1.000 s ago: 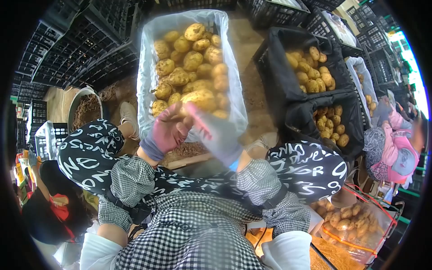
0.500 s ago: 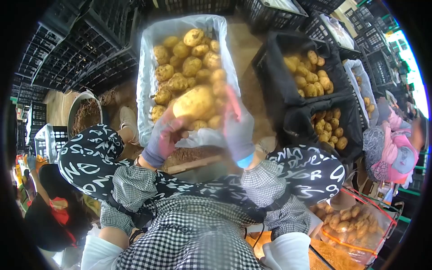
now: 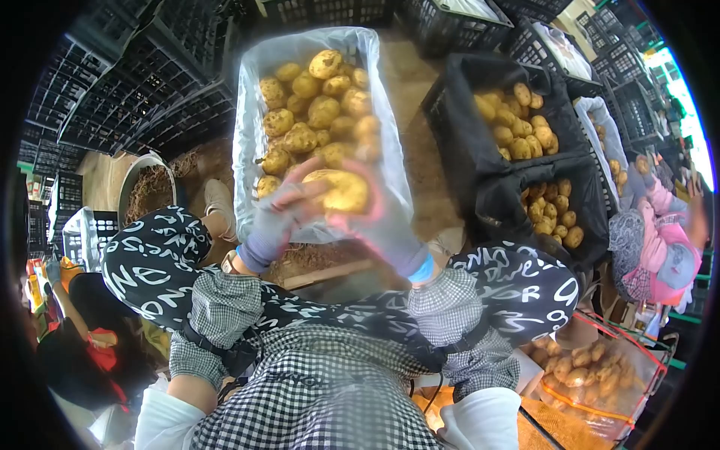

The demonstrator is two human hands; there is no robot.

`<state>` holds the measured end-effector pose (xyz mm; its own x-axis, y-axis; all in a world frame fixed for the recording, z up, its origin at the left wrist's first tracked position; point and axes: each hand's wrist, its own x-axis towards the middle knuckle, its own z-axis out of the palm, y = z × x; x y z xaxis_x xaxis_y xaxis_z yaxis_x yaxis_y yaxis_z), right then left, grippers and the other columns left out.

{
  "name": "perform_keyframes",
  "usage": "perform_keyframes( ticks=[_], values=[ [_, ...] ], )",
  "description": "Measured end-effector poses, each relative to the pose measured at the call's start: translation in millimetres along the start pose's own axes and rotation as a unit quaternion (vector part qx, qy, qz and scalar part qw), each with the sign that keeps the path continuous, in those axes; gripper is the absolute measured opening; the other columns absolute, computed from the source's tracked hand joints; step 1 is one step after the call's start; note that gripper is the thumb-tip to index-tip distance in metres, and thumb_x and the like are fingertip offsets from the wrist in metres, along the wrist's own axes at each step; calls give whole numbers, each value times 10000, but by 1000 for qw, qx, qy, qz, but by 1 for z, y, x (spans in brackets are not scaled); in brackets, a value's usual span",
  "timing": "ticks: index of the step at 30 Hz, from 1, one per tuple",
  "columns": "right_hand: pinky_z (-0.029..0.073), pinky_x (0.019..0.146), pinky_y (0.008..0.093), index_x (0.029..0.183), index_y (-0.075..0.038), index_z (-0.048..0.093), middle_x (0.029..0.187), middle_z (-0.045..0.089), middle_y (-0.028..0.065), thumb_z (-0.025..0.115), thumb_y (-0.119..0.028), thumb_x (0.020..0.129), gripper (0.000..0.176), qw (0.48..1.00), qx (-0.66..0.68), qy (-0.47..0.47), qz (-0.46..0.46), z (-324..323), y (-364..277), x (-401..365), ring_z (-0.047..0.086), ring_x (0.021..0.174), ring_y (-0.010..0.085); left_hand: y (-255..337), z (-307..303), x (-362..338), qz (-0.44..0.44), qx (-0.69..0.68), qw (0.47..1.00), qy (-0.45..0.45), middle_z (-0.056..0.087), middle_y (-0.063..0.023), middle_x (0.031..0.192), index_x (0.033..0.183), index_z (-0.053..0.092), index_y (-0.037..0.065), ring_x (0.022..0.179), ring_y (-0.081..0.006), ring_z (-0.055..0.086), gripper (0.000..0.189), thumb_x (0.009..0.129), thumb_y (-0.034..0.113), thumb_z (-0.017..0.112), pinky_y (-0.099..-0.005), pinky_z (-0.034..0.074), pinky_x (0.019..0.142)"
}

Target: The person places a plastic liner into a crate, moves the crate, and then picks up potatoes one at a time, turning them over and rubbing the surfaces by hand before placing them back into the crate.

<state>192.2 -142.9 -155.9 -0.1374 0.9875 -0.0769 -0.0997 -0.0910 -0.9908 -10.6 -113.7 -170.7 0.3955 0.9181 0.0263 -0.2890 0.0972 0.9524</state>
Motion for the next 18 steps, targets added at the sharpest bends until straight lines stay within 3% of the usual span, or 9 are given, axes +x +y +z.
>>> perform_keyframes(
  ticks=[2, 5, 6, 7, 9, 11, 14, 17, 18],
  values=[
    [466, 985, 305, 1356, -7, 501, 1289, 583, 101, 714, -167, 858, 565, 997, 14, 31, 75, -7, -8, -3, 563, 1170, 167, 4, -16, 11, -50, -44, 995, 67, 603, -119, 1295, 1274, 617, 2, 1145, -150, 606, 450, 877, 174, 740, -265, 512, 921],
    [477, 813, 285, 1233, -25, 602, 1228, 643, 90, 590, -156, 935, 326, 988, 90, 111, -62, -61, 3, -1, 611, 984, 147, 3, -51, 34, 79, 4, 979, 190, 682, -84, 1154, 1296, 607, 28, 1021, -114, 656, 430, 928, 241, 673, -233, 531, 767],
    [487, 856, 312, 1252, -33, 597, 1211, 647, 96, 600, -184, 942, 345, 912, 358, 179, -89, -74, -9, -5, 612, 981, 173, 1, -64, 36, 30, 124, 976, 178, 683, -91, 1149, 1299, 604, 33, 1010, -112, 656, 425, 926, 228, 666, -238, 530, 751],
    [544, 747, 326, 1227, -32, 580, 1113, 646, 120, 663, -226, 923, 370, 827, 436, 323, -146, -88, -29, -2, 620, 927, 224, -3, -79, 38, -20, 241, 956, 163, 684, -98, 1145, 1302, 601, 38, 999, -110, 655, 421, 924, 214, 659, -243, 529, 736],
    [554, 728, 366, 1249, 62, 518, 1115, 643, 196, 682, -266, 920, 492, 756, 565, 278, -177, -150, -38, -27, 631, 911, 258, 8, -73, 42, -215, 397, 887, 101, 672, -157, 1141, 1325, 568, 44, 998, -191, 669, 475, 885, 198, 660, -320, 542, 809],
    [550, 710, 339, 1257, 78, 523, 1142, 654, 210, 623, -225, 962, 434, 775, 557, 233, -188, -190, -29, -44, 642, 866, 240, -32, -74, 50, -138, 591, 795, -2, 650, -198, 1140, 1318, 559, 43, 1030, -315, 656, 513, 839, 191, 670, -410, 525, 884],
    [547, 699, 314, 1226, 34, 592, 1161, 668, 172, 587, -152, 973, 314, 815, 465, 296, -176, -173, -22, -35, 651, 867, 204, -65, -46, 60, -139, 660, 738, -4, 632, -210, 1154, 1306, 559, 49, 1066, -390, 623, 513, 820, 182, 653, -448, 509, 909],
    [542, 694, 281, 1271, -13, 596, 1151, 679, 118, 580, -139, 975, 323, 822, 476, 297, -100, -136, -28, -23, 656, 874, 182, -122, -61, 81, -141, 681, 719, -23, 635, -212, 1146, 1272, 577, 53, 1080, -389, 618, 484, 799, 135, 635, -449, 506, 918],
    [540, 686, 278, 1277, -19, 596, 1139, 679, 114, 591, -147, 970, 332, 854, 404, 317, -88, -127, -29, -20, 657, 867, 177, -131, -67, 89, -178, 691, 699, -40, 637, -168, 1072, 1416, 482, 123, 973, -312, 657, 711, 746, 148, 721, -395, 534, 814]
  ],
)
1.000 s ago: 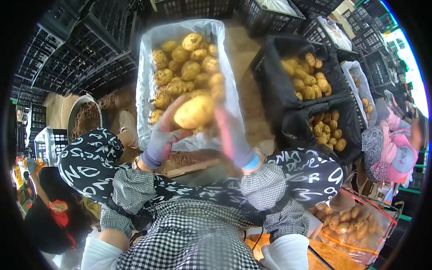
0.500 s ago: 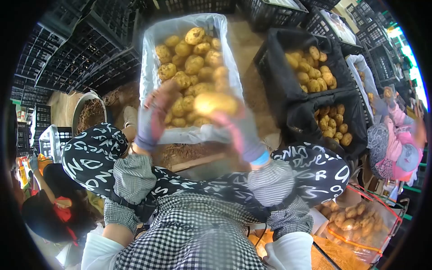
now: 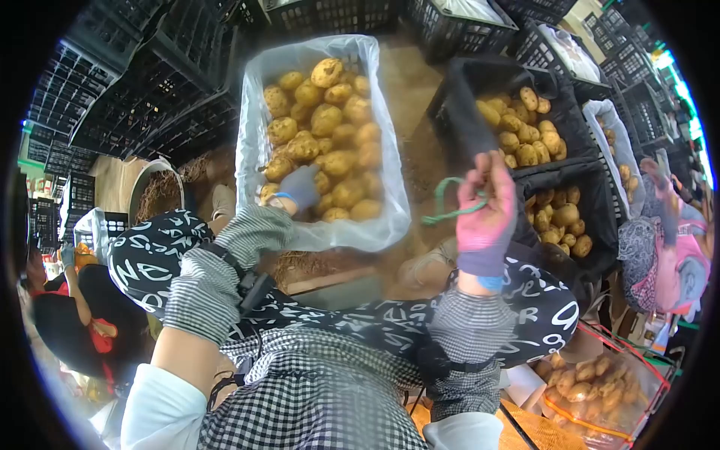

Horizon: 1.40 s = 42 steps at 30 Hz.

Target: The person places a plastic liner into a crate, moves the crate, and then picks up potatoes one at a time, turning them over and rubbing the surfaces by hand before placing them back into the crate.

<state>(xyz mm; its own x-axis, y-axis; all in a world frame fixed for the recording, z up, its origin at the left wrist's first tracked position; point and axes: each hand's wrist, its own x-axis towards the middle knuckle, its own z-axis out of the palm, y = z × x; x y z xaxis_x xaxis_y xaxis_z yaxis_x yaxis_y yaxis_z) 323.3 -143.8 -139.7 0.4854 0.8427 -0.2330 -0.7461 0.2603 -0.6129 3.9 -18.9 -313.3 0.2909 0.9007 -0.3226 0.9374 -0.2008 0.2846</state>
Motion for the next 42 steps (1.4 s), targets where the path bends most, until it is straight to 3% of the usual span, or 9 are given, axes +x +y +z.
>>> perform_keyframes(
  ticks=[4, 10, 16, 19, 27, 32, 37, 40, 42],
  values=[
    [522, 658, 261, 1295, -21, 588, 1108, 676, 96, 641, -179, 944, 389, 960, -275, -52, -18, 22, 31, -24, 640, 783, 145, 14, -64, -25, -18, -297, 941, -164, 607, -91, 1014, 1434, 465, 111, 784, -106, 623, 792, 705, 44, 768, -256, 535, 664],
    [480, 781, 232, 1458, -20, 403, 1337, 543, 95, 755, -205, 876, 705, 760, -562, -311, -97, 12, 120, -41, 580, 931, 103, 59, -102, -103, 181, -457, 871, -13, 605, -109, 1233, 1443, 430, 71, 1104, -151, 591, 815, 725, 38, 813, -285, 506, 921],
    [393, 1005, 296, 1460, -16, 411, 1434, 462, 118, 800, -242, 813, 788, 818, -440, -360, 91, 18, 113, -44, 456, 1227, 190, 58, -119, -132, 55, -634, 761, -127, 520, -115, 1388, 1463, 401, 7, 1227, -188, 535, 798, 772, 102, 789, -294, 490, 969],
    [473, 804, 213, 1480, -36, 388, 1373, 469, 41, 804, -92, 807, 794, 817, -414, -393, 84, 21, 113, -44, 543, 984, 86, 35, -112, -127, 49, -712, 678, -176, 544, -82, 1311, 1472, 397, 22, 1135, -148, 555, 748, 819, 72, 757, -274, 498, 938],
    [506, 784, 307, 1317, -36, 499, 1120, 604, 118, 682, -405, 901, 585, 763, -572, -292, -74, 37, 123, -58, 629, 929, 187, 60, -101, -136, 215, -402, 889, 29, 561, -140, 1330, 1456, 441, 71, 1200, -209, 558, 739, 799, 86, 781, -322, 445, 1022],
    [449, 688, 254, 1125, 26, 621, 721, 620, 7, 474, -387, 1037, 448, 785, -565, -243, -74, 16, 133, -43, 563, 702, 79, 59, -93, -137, 189, -520, 832, -33, 556, -132, 1344, 1441, 460, 57, 1223, -210, 547, 727, 791, 69, 786, -322, 429, 1047],
    [473, 776, 233, 1267, -16, 578, 1044, 620, 63, 528, -402, 1011, 466, 831, -488, -268, -3, 8, 134, -40, 558, 880, 69, 58, -89, -132, 152, -598, 786, -25, 533, -104, 1368, 1423, 470, 9, 1224, -182, 539, 656, 836, 74, 756, -310, 437, 1048],
    [471, 883, 257, 1347, -26, 528, 1246, 550, 91, 649, -372, 944, 545, 842, -426, -304, 130, 32, 111, -47, 545, 1054, 105, 51, -91, -131, 102, -799, 584, -99, 540, -101, 1357, 1413, 487, 11, 1206, -166, 552, 593, 877, 94, 727, -310, 457, 1030],
    [484, 908, 265, 1376, -51, 514, 1340, 523, 90, 702, -336, 913, 575, 851, -380, -309, 186, 40, 103, -54, 554, 1123, 145, 42, -97, -129, 104, -772, 618, -105, 521, -99, 1377, 1427, 457, -1, 1211, -166, 547, 585, 905, 106, 699, -314, 456, 1035]
  ],
)
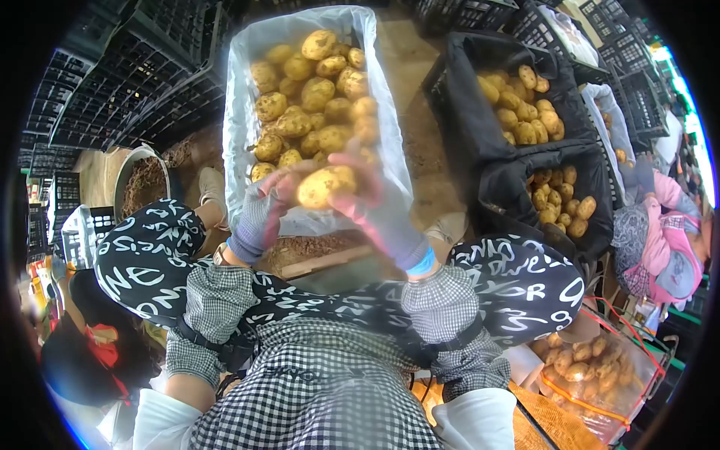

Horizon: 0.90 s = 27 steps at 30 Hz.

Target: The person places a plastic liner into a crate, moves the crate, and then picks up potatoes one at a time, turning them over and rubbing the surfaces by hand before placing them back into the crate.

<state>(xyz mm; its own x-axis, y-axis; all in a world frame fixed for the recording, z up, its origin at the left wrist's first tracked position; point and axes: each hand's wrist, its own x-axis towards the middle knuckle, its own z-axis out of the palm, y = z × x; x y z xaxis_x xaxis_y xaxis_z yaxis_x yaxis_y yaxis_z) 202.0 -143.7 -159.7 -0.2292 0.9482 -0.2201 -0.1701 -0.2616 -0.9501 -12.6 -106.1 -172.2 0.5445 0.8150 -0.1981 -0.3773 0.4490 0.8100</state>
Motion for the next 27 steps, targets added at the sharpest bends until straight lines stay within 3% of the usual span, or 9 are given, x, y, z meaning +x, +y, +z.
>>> perform_keyframes(
  ticks=[5, 8, 13, 19, 20, 21, 22, 24, 27],
  values=[
    [503, 941, 264, 1420, -59, 483, 1465, 458, 112, 756, -301, 864, 665, 972, -116, -5, -202, 2, 13, 9, 492, 1297, 204, 5, 11, 2, 30, 66, 997, 1, 464, -103, 1424, 1458, 385, -13, 1245, -183, 516, 684, 857, 16, 712, -331, 459, 1039],
    [495, 958, 263, 1444, -26, 444, 1466, 460, 121, 755, -273, 862, 704, 916, -333, 35, -219, 0, 9, 10, 439, 1350, 195, -9, 1, 4, 71, 42, 997, -2, 446, -107, 1435, 1461, 376, -4, 1268, -192, 495, 762, 788, -71, 728, -328, 463, 1032],
    [495, 920, 283, 1459, 9, 389, 1321, 535, 84, 777, -250, 855, 763, 992, -91, -4, -85, -8, 19, 12, 561, 1133, 146, -5, 2, 1, 72, 33, 997, 5, 458, -99, 1423, 1446, 387, -25, 1272, -181, 491, 802, 737, -134, 745, -322, 422, 1081],
    [536, 810, 270, 1426, -38, 432, 1151, 609, 67, 674, -201, 930, 576, 999, -33, 38, 19, -1, 9, 4, 627, 900, 128, -18, -25, 16, 32, 54, 998, -1, 582, -139, 1299, 1331, 551, -16, 1194, -203, 572, 465, 971, 269, 625, -323, 468, 1031],
    [541, 804, 276, 1428, -39, 428, 1160, 610, 81, 658, -195, 940, 562, 995, 73, 60, 19, -13, 10, 6, 629, 912, 134, -13, -30, 17, 67, 88, 993, 45, 601, -145, 1270, 1309, 568, -15, 1159, -212, 594, 474, 983, 329, 588, -323, 483, 1007],
    [546, 798, 282, 1430, -40, 423, 1170, 611, 94, 642, -188, 950, 547, 980, 179, 81, 20, -26, 10, 9, 632, 924, 139, 3, -28, 16, 101, 122, 983, 90, 619, -150, 1240, 1287, 586, -15, 1123, -221, 617, 499, 995, 389, 551, -324, 497, 982],
    [552, 787, 290, 1417, -27, 436, 1169, 625, 105, 609, -171, 967, 502, 951, 262, 129, -100, -38, 1, 14, 634, 924, 140, 15, -30, 17, 134, 156, 969, 136, 638, -156, 1211, 1266, 603, -14, 1088, -230, 640, 538, 1007, 449, 514, -325, 511, 958],
    [558, 770, 291, 1380, -9, 476, 1144, 655, 110, 545, -139, 998, 409, 877, 379, 206, -211, -64, -35, 15, 641, 911, 140, 14, -68, 49, 11, 286, 934, 213, 645, -191, 1190, 1266, 597, -5, 1023, -266, 667, 511, 981, 418, 561, -347, 531, 908],
    [565, 818, 288, 1400, -16, 466, 1293, 595, 117, 584, -200, 965, 487, 882, 386, 154, -220, -98, -19, 9, 643, 984, 175, 4, -52, 78, -85, 640, 747, 156, 614, -244, 1227, 1354, 530, 33, 1054, -327, 658, 565, 909, 362, 644, -401, 517, 937]
  ],
)
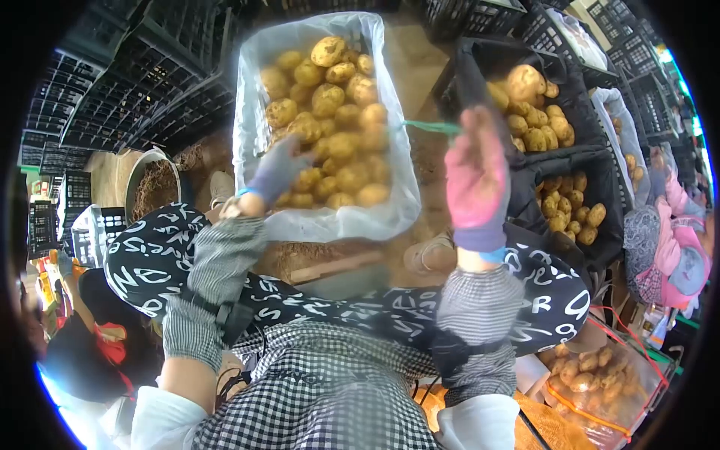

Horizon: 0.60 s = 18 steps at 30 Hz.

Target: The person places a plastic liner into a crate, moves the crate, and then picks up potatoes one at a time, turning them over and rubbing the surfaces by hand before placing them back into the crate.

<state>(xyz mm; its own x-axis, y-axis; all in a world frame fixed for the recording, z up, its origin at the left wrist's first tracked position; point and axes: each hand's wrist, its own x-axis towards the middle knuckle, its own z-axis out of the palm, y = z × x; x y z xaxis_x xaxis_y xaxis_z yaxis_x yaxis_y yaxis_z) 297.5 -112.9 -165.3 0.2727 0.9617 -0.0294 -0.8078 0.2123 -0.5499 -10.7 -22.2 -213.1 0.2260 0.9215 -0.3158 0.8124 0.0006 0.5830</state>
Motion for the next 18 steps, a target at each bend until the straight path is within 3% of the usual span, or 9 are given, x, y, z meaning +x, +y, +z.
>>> perform_keyframes(
  ticks=[2, 4, 7, 9, 10, 11, 13, 17, 18],
  values=[
    [556, 749, 265, 1356, -15, 514, 1265, 616, 121, 608, -264, 965, 473, 994, 13, -90, 54, -2, 4, -9, 650, 924, 180, 4, 34, 24, 29, 56, 998, -7, 563, -264, 1281, 1421, 440, 70, 1133, -395, 608, 678, 842, 310, 696, -441, 502, 966],
    [548, 662, 255, 1337, -21, 536, 1088, 672, 80, 571, -255, 1004, 409, 992, -61, 14, 107, -7, 7, -14, 630, 844, 132, 12, 63, 51, 3, 74, 996, -50, 565, -264, 1275, 1432, 440, 89, 1138, -391, 604, 711, 817, 310, 721, -447, 502, 964],
    [511, 672, 235, 1329, -20, 545, 1083, 635, 77, 533, -443, 994, 540, 978, -177, 28, 103, 15, 9, -23, 610, 801, 150, 6, 107, 70, 16, 73, 995, 61, 568, -266, 1268, 1436, 439, 99, 1122, -383, 610, 750, 787, 305, 753, -441, 504, 960],
    [502, 683, 234, 1323, -11, 556, 1085, 645, 95, 535, -345, 1001, 464, 963, -263, 14, 49, 22, 14, -25, 619, 816, 145, 6, 106, 75, 28, 7, 999, 42, 598, -233, 1232, 1426, 455, 99, 1067, -333, 637, 725, 796, 293, 758, -390, 526, 915],
    [504, 679, 237, 1325, -5, 554, 1096, 649, 104, 567, -266, 994, 422, 961, -243, 56, 116, 26, 11, -25, 624, 820, 140, 3, 102, 72, 31, -23, 999, 28, 613, -217, 1214, 1420, 463, 100, 1040, -308, 651, 713, 800, 287, 760, -365, 538, 892],
    [510, 682, 243, 1327, 0, 552, 1104, 651, 105, 595, -227, 977, 419, 956, -255, 66, 131, 24, 14, -25, 629, 834, 135, -3, 97, 75, -60, -347, 929, -115, 644, -151, 1156, 1399, 493, 112, 968, -197, 656, 631, 839, 262, 741, -269, 540, 822],
    [522, 690, 256, 1331, 10, 549, 1119, 656, 108, 649, -149, 943, 431, 943, -278, 87, 162, 20, 25, -26, 638, 862, 124, 22, 67, 37, -44, -449, 884, -121, 654, -120, 1132, 1387, 507, 98, 937, -140, 644, 554, 884, 246, 688, -230, 529, 788],
    [540, 748, 262, 1438, 8, 430, 1242, 590, 72, 754, -179, 876, 675, 877, -417, -76, 226, 20, 63, -36, 623, 903, 73, 52, 5, -49, 48, -477, 862, -163, 658, -109, 1140, 1374, 504, 36, 990, -150, 636, 490, 945, 252, 605, -267, 522, 855],
    [517, 803, 281, 1423, -8, 451, 1199, 596, 67, 767, -208, 853, 682, 876, -432, -134, 166, 34, 67, -41, 608, 947, 98, 45, 9, -59, 132, -443, 881, -98, 658, -108, 1142, 1371, 503, 21, 1021, -168, 629, 494, 953, 268, 594, -285, 508, 894]
  ],
)
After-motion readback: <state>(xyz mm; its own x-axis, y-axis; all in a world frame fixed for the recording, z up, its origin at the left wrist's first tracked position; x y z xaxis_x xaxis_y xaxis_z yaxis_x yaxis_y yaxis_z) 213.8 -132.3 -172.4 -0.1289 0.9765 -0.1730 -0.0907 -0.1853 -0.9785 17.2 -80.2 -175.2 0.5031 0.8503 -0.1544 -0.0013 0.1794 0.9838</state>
